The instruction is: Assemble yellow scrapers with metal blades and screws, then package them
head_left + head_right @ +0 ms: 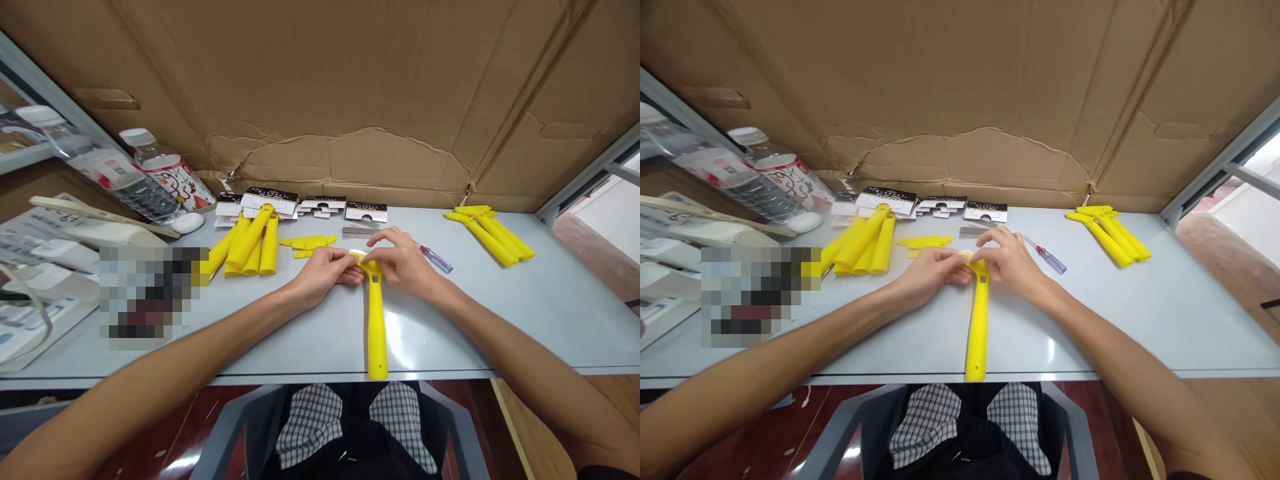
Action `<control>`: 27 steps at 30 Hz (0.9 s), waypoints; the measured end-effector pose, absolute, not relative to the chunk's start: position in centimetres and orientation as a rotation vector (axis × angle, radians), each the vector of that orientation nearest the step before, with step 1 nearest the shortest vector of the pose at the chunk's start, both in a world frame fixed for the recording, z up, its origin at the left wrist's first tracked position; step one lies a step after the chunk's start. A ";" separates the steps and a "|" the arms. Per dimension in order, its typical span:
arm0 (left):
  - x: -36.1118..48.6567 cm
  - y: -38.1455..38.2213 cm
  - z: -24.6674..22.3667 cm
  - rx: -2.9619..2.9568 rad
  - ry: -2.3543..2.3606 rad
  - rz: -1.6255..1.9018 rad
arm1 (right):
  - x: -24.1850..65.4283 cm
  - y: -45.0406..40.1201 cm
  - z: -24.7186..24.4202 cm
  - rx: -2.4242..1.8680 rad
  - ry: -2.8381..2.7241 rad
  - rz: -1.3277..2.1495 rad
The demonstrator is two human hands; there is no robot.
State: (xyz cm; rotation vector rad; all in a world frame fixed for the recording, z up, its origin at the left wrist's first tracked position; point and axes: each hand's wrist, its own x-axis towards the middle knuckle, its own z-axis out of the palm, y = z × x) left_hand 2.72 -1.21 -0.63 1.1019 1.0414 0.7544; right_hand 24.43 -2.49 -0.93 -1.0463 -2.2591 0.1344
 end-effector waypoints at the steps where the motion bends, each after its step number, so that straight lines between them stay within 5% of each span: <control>1: 2.7 -1.2 -0.6 1.102 1.043 0.755 | 24.5 -2.5 -1.0 -1.047 -2.263 0.134; 14: 2.4 -0.9 -0.4 1.076 1.064 0.783 | 25.1 -2.3 0.0 -1.163 -2.111 0.193; 21: 1.9 -0.1 -0.2 1.068 1.069 0.829 | 25.8 -1.6 1.0 -1.532 -1.778 0.866; 27: 1.9 0.0 -0.2 1.070 1.047 0.839 | 25.7 -1.8 1.4 -1.356 -1.529 1.501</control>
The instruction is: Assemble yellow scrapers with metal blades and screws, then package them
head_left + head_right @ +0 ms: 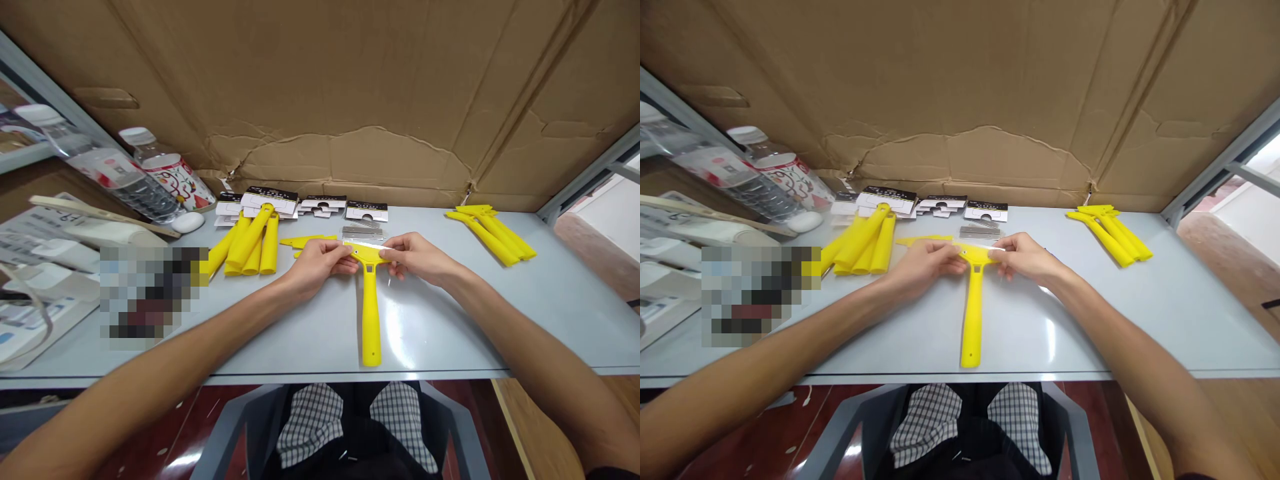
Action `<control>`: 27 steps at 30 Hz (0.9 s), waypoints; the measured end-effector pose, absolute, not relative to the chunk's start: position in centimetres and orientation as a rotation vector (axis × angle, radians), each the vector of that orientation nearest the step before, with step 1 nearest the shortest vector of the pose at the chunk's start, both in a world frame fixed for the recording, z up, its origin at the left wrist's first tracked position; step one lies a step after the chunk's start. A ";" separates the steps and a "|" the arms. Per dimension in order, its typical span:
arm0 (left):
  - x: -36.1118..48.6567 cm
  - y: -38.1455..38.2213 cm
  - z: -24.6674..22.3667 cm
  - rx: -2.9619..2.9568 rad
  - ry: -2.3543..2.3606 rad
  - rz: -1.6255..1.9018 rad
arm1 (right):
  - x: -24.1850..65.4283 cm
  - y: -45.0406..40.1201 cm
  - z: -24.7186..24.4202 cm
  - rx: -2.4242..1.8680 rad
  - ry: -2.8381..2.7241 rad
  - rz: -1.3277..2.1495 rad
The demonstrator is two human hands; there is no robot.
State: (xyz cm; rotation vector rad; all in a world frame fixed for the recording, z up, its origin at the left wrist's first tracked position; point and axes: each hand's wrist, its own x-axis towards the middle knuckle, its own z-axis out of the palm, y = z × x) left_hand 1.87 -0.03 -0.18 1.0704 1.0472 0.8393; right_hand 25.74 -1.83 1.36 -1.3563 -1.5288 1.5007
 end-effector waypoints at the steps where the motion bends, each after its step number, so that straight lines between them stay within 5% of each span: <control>1: 1.9 0.0 -0.2 1.071 1.038 0.838 | 25.7 -1.9 1.5 -1.314 -1.479 1.559; 27: 2.3 -0.7 0.2 1.099 1.049 0.848 | 25.5 -2.0 1.5 -1.259 -1.358 1.651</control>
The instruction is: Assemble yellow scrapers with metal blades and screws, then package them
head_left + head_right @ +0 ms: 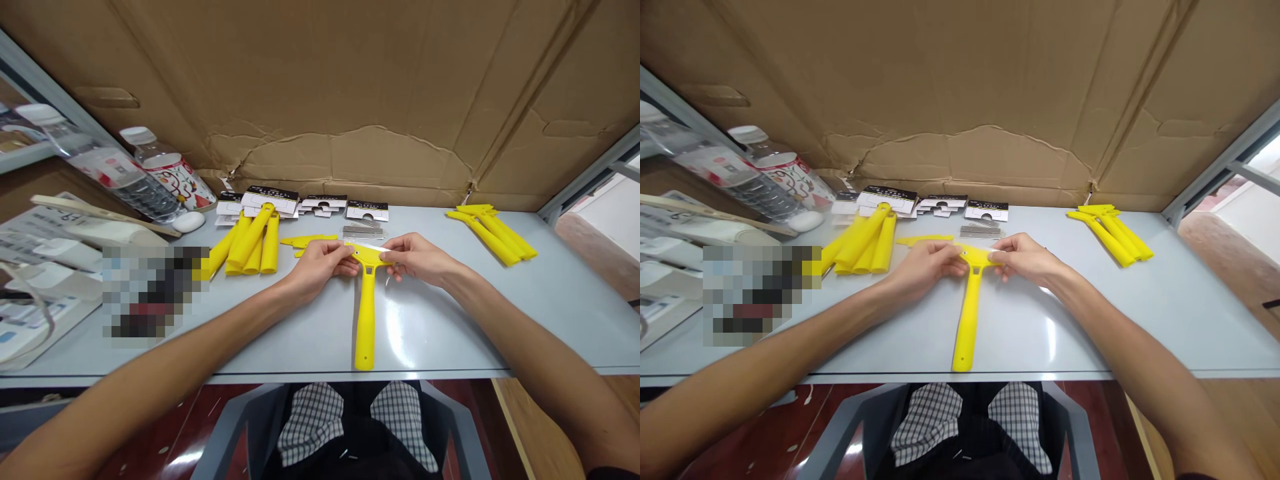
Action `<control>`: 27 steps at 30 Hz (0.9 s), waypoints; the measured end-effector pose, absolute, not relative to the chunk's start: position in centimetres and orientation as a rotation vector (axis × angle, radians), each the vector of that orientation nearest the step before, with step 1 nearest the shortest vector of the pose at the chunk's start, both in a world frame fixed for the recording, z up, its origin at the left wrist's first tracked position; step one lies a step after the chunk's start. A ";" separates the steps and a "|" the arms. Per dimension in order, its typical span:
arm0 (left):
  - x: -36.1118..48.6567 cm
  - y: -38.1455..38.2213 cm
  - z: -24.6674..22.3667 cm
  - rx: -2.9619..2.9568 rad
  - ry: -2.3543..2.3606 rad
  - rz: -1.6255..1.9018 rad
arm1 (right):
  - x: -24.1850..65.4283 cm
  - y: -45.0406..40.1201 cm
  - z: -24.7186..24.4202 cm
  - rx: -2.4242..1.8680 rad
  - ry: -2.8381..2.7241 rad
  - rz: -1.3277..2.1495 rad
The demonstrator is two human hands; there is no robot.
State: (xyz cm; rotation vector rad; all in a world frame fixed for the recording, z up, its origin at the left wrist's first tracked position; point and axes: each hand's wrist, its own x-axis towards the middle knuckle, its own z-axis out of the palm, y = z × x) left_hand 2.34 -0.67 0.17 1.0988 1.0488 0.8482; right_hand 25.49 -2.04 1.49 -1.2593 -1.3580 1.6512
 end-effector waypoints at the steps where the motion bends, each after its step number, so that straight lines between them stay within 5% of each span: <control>1: 2.4 -0.7 0.2 1.088 1.052 0.853 | 25.5 -2.0 1.4 -1.255 -1.363 1.643; 10: 2.9 -2.1 1.3 1.096 1.098 0.966 | 24.9 -1.8 0.5 -1.304 -1.238 1.518; 27: 2.5 -3.5 0.7 2.123 1.199 0.732 | 24.6 -2.0 1.0 -1.286 -1.190 1.562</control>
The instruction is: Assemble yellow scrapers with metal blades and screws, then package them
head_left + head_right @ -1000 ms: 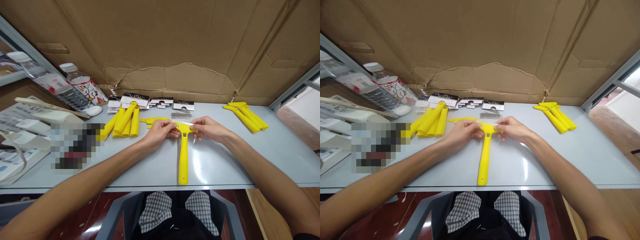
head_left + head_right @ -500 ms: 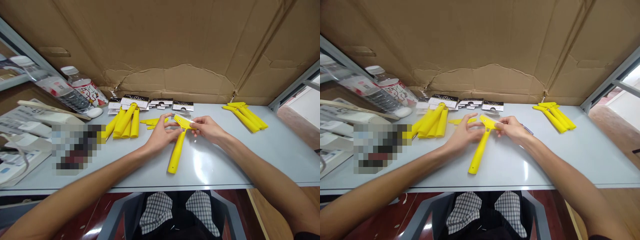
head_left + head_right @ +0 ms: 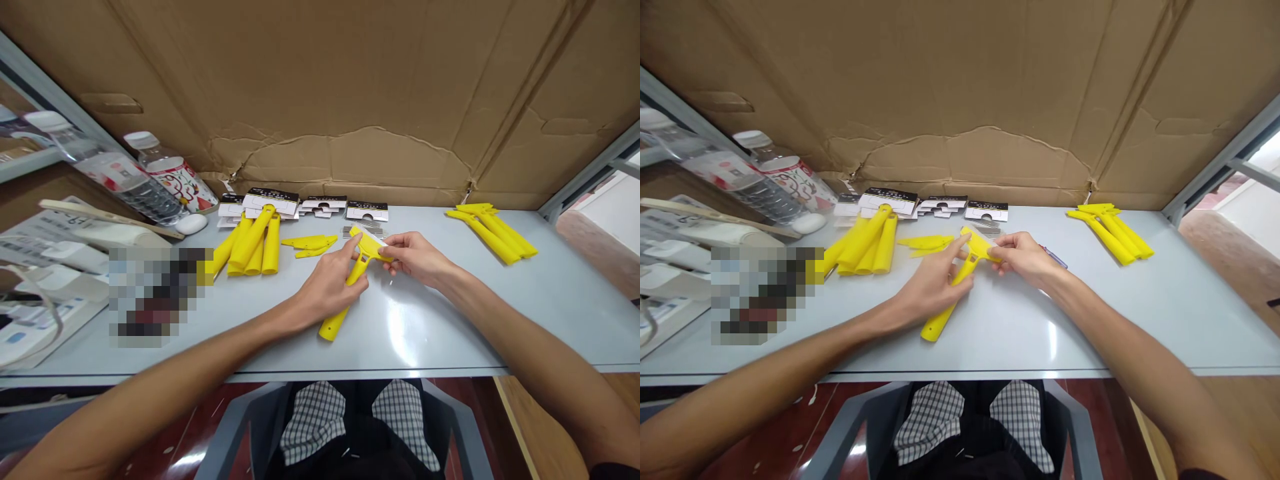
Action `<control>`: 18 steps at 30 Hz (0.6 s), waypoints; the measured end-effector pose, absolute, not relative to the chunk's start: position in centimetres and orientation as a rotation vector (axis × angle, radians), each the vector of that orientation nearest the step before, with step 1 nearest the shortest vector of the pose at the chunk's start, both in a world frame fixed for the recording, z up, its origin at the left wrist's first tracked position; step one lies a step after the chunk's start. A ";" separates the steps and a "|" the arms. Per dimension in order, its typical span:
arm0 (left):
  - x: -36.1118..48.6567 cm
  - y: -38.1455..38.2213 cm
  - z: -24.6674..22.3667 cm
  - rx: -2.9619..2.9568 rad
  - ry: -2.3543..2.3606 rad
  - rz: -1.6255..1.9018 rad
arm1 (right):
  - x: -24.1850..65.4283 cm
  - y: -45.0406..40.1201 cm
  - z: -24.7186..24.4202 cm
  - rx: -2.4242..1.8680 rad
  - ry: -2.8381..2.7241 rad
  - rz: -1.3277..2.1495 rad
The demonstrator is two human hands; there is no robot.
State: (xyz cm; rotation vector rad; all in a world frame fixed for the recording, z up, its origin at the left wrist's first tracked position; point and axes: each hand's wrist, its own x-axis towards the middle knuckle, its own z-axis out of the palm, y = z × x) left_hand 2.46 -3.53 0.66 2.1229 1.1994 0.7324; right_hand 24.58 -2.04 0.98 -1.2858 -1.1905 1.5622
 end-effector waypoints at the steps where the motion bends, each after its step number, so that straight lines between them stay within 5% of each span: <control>1: 2.4 -3.5 0.8 2.147 1.181 0.730 | 24.5 -2.1 1.1 -1.295 -1.196 1.567; 18: 2.1 -3.4 0.6 2.327 1.196 0.658 | 23.4 -3.1 1.8 -1.251 -1.156 1.578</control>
